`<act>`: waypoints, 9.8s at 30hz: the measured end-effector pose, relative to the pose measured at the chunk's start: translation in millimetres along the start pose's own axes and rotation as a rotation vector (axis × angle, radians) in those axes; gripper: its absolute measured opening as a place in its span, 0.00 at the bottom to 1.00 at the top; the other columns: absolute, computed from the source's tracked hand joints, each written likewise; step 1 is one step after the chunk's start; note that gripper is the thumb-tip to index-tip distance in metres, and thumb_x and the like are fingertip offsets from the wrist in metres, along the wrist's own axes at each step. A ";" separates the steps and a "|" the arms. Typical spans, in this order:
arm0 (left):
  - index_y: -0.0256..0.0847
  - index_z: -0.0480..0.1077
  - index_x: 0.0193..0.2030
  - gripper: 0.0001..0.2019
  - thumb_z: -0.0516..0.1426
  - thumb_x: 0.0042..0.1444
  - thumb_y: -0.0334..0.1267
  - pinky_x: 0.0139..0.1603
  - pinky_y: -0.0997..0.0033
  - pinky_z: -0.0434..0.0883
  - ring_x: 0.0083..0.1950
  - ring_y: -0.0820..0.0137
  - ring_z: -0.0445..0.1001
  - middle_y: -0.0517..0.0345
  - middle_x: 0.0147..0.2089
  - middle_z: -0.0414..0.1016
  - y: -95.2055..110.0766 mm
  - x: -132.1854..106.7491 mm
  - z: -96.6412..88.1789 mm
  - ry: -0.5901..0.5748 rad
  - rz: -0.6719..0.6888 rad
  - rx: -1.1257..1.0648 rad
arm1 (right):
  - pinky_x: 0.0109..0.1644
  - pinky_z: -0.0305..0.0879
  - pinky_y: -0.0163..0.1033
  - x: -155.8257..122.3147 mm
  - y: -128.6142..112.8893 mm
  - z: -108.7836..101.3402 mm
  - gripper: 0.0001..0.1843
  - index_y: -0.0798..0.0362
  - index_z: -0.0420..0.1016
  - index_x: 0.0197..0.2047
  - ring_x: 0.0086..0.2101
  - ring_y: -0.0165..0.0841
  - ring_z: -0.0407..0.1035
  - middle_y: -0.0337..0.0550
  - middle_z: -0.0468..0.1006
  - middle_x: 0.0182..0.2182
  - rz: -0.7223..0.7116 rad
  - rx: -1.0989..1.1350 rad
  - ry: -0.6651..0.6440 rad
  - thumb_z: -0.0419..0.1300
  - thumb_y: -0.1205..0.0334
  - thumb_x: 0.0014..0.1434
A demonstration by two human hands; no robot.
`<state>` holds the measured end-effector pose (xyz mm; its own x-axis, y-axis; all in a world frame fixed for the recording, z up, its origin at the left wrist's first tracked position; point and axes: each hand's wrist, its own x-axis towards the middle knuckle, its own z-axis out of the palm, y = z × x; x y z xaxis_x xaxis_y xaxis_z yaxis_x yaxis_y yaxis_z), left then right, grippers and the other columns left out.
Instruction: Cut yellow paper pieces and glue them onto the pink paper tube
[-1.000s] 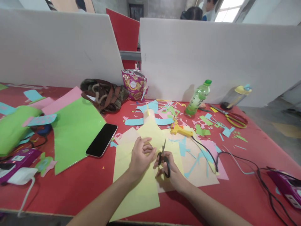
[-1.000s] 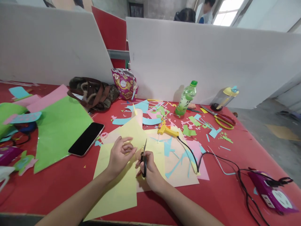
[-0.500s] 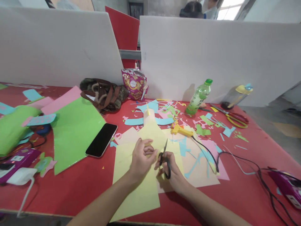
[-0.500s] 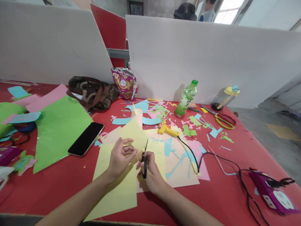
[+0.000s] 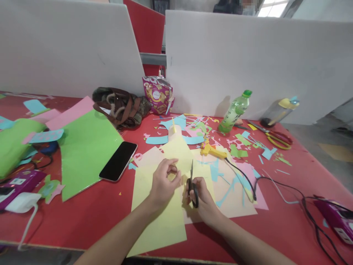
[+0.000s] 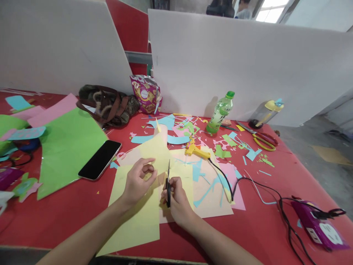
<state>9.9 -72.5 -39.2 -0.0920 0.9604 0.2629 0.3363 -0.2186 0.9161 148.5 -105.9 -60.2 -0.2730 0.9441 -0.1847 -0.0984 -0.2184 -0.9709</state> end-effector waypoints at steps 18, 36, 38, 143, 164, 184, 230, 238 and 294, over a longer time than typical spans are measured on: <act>0.36 0.69 0.39 0.10 0.51 0.49 0.32 0.35 0.76 0.69 0.33 0.73 0.69 0.55 0.33 0.71 -0.5 1.6 -1.8 -0.098 0.009 0.042 | 0.29 0.58 0.34 2.6 -0.6 0.0 0.22 0.49 0.52 0.32 0.23 0.24 0.61 0.32 0.64 0.25 -0.010 0.147 -0.020 0.56 0.42 0.48; 0.37 0.68 0.39 0.10 0.50 0.51 0.31 0.37 0.73 0.70 0.36 0.72 0.71 0.53 0.37 0.73 0.0 3.5 -3.8 -0.040 0.018 0.136 | 0.21 0.55 0.30 3.5 1.2 2.7 0.24 0.49 0.50 0.29 0.20 0.23 0.59 0.28 0.61 0.20 0.074 0.166 0.042 0.60 0.44 0.44; 0.38 0.67 0.39 0.09 0.50 0.51 0.30 0.38 0.72 0.70 0.37 0.72 0.71 0.53 0.38 0.73 -2.2 4.3 -3.6 -0.020 0.037 0.149 | 0.20 0.53 0.28 3.3 0.5 3.7 0.24 0.49 0.49 0.29 0.18 0.22 0.58 0.26 0.60 0.18 0.079 0.162 0.044 0.60 0.45 0.44; 0.37 0.60 0.14 0.19 0.50 0.50 0.47 0.18 0.77 0.57 0.17 0.77 0.58 0.63 0.13 0.59 5.9 1.4 3.2 -0.338 -0.430 -0.155 | 0.25 0.56 0.33 -1.0 0.2 2.5 0.23 0.49 0.51 0.29 0.20 0.24 0.58 0.31 0.65 0.22 0.048 0.179 -0.066 0.57 0.42 0.47; 0.39 0.57 0.17 0.14 0.51 0.50 0.42 0.26 0.77 0.60 0.22 0.77 0.59 0.65 0.18 0.58 9.0 8.7 -4.7 -0.122 -0.299 -0.101 | 0.15 0.55 0.27 -0.4 -1.1 4.6 0.28 0.50 0.48 0.26 0.15 0.21 0.60 0.25 0.64 0.16 0.124 0.199 -0.010 0.62 0.42 0.41; 0.38 0.59 0.17 0.15 0.51 0.46 0.46 0.21 0.76 0.58 0.19 0.76 0.60 0.64 0.17 0.60 7.1 10.0 -3.3 -0.298 -0.325 -0.085 | 0.19 0.55 0.28 -2.7 -6.7 4.8 0.26 0.50 0.51 0.28 0.18 0.21 0.58 0.28 0.64 0.19 0.108 0.210 -0.063 0.61 0.42 0.43; 0.38 0.59 0.19 0.14 0.50 0.47 0.45 0.23 0.77 0.57 0.21 0.77 0.57 0.65 0.18 0.58 5.1 13.8 -6.2 -0.252 -0.281 0.005 | 0.18 0.61 0.28 -3.7 -7.7 4.0 0.22 0.53 0.61 0.29 0.22 0.25 0.65 0.36 0.67 0.25 0.221 0.381 -0.170 0.61 0.44 0.45; 0.37 0.62 0.21 0.13 0.49 0.49 0.44 0.25 0.76 0.58 0.23 0.75 0.60 0.62 0.20 0.62 1.1 13.9 -6.0 -0.257 -0.263 0.094 | 0.21 0.61 0.26 0.6 -11.6 -5.5 0.23 0.53 0.60 0.30 0.25 0.25 0.68 0.37 0.70 0.26 0.425 0.662 -0.340 0.59 0.42 0.46; 0.37 0.58 0.19 0.13 0.52 0.46 0.43 0.23 0.78 0.55 0.22 0.78 0.56 0.66 0.19 0.55 -3.8 27.7 -26.5 -0.529 -0.219 -0.029 | 0.19 0.52 0.29 3.2 -12.6 -1.8 0.25 0.52 0.53 0.24 0.17 0.21 0.59 0.30 0.65 0.19 0.100 0.238 -0.127 0.63 0.44 0.41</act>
<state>-18.8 -49.6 -27.4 0.3271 0.9380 -0.1145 0.3359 -0.0022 0.9419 150.6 -99.7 -48.8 -0.4088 0.8797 -0.2428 -0.2827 -0.3751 -0.8828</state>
